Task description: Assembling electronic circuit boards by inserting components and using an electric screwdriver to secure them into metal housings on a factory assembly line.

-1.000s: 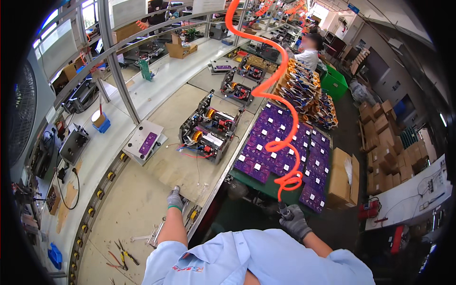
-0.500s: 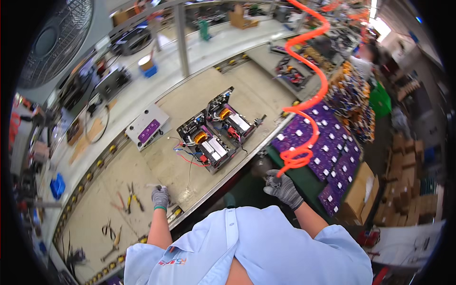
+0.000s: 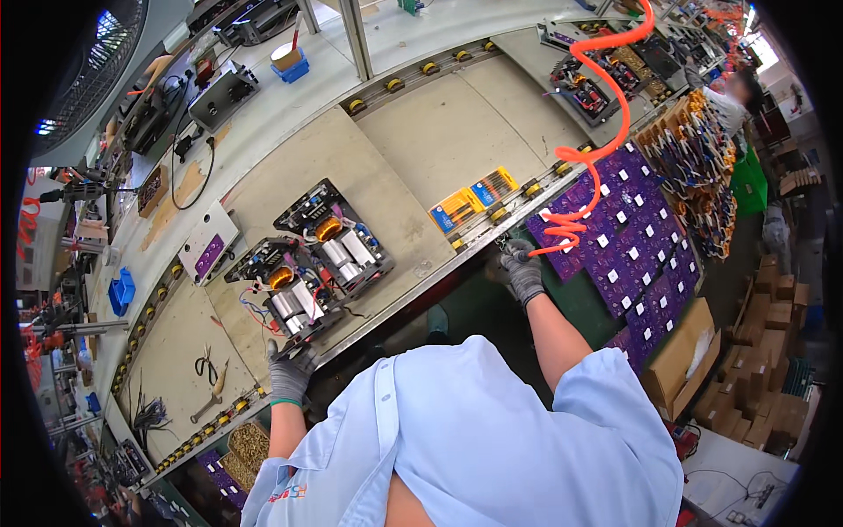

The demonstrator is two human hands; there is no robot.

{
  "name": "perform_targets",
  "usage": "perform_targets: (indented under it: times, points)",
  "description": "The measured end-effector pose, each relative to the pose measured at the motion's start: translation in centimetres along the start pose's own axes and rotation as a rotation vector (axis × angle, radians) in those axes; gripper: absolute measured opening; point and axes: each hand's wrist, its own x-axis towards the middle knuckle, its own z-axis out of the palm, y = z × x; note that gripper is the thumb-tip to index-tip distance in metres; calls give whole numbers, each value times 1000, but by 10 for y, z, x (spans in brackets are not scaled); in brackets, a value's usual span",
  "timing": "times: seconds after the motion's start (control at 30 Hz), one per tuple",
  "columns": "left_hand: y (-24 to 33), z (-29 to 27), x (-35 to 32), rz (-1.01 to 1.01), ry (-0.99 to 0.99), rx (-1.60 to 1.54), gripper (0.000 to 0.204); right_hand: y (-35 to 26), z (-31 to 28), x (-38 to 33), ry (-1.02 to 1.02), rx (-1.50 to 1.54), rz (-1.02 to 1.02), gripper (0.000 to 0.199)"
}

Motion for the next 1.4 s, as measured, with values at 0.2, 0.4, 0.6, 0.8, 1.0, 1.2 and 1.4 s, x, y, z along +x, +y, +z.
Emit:
perform_targets:
  times: [0.2,0.4,0.6,0.8,1.0,1.2,1.4]
  points:
    - [-2,-49,0,73,49,101,72,11,-12,16,-185,-495,-258,47]
    - [0,-45,23,66,159,235,76,21,-20,24,-124,-260,-130,46]
    - [46,-11,20,257,254,233,54,29,-13,31,-88,-267,21,50]
    - [117,28,76,328,148,160,18,36,-45,21,171,-415,-40,48]
    - [127,-51,99,231,-7,-259,13,-71,80,-118,-57,-104,376,37]
    - [160,-12,121,243,74,317,10,-231,266,-241,-774,-420,-455,33]
    - [177,4,119,238,58,441,10,-199,382,-265,-1175,-1230,-1025,32]
